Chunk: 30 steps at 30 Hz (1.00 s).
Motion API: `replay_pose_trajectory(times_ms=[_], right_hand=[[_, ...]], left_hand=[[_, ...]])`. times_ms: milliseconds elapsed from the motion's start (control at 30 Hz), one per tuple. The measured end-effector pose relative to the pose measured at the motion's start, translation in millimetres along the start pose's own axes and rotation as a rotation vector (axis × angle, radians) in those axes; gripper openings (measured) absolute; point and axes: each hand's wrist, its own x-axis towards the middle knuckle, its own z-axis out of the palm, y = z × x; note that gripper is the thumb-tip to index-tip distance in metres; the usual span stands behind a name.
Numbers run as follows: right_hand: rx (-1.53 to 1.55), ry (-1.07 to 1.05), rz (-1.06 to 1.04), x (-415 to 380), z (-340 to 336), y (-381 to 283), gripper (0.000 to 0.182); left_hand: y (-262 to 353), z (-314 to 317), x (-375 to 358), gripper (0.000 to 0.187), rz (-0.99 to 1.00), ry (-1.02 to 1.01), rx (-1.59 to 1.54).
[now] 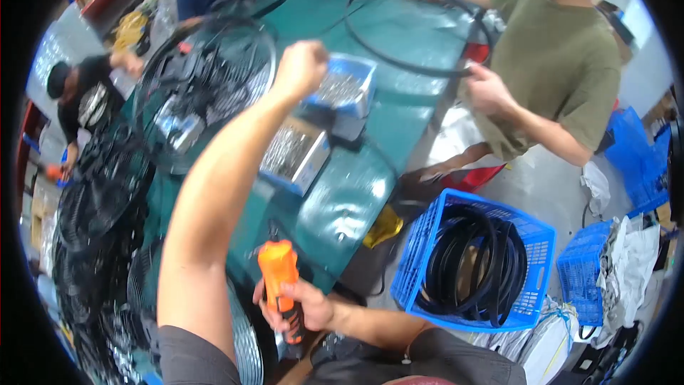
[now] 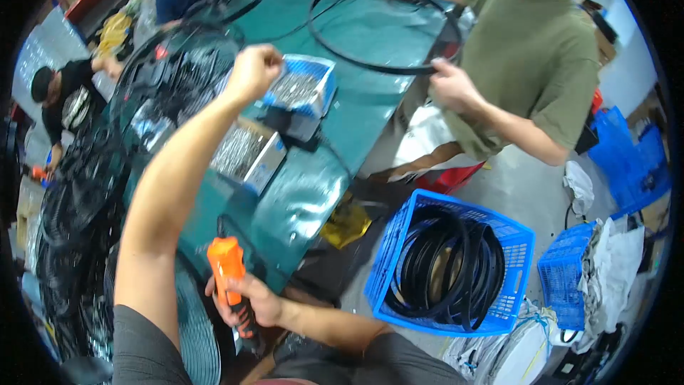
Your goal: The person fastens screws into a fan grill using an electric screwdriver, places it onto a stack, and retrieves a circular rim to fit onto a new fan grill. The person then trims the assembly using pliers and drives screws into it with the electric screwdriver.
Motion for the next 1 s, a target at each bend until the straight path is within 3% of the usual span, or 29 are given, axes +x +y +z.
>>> replay_pose_trajectory(times_ms=[67,133,200,233,300,467,567,633,733,767,833,867,1000], right_hand=[[-0.014,0.032,-0.007,2,4,-3,0.055],[-0.066,0.053,0.031,5,-2,-3,0.070],[0.087,0.091,0.023,10,5,-2,0.094],[0.094,0.080,0.037,11,5,-3,0.101],[0.104,0.064,0.066,16,4,-3,0.109],[0.009,0.146,0.087,14,16,-4,0.095],[-0.018,0.163,0.073,13,29,-3,0.089],[-0.014,0.164,0.088,10,34,-3,0.088],[-0.150,0.072,0.007,-6,63,9,0.095],[-0.174,0.023,-0.008,-12,75,13,0.084],[-0.310,-0.020,-0.126,-28,111,35,0.046],[-0.342,-0.101,-0.139,-33,130,47,0.039],[-0.404,-0.241,-0.151,-47,171,90,0.043]], left_hand=[[-3,-37,-15,0.023,0.031,-0.043,-0.136],[23,-93,-63,0.024,-0.090,-0.122,-0.376],[40,-149,-123,0.025,-0.055,-0.150,-0.496],[67,-178,-158,0.027,-0.221,-0.136,-0.372],[82,-219,-226,0.024,-0.382,-0.069,-0.516],[143,-279,-405,0.022,-0.678,0.270,-0.779],[177,-277,-502,0.027,-0.617,0.517,-0.977],[197,-261,-548,0.027,-0.613,0.645,-0.920],[214,-233,-606,0.027,-0.659,0.762,-0.838],[214,-223,-624,0.028,-0.609,0.772,-0.858],[220,-206,-649,0.027,-0.634,0.825,-0.878],[226,-201,-656,0.023,-0.621,0.878,-0.953],[221,-184,-678,0.021,-0.542,0.856,-0.764]])
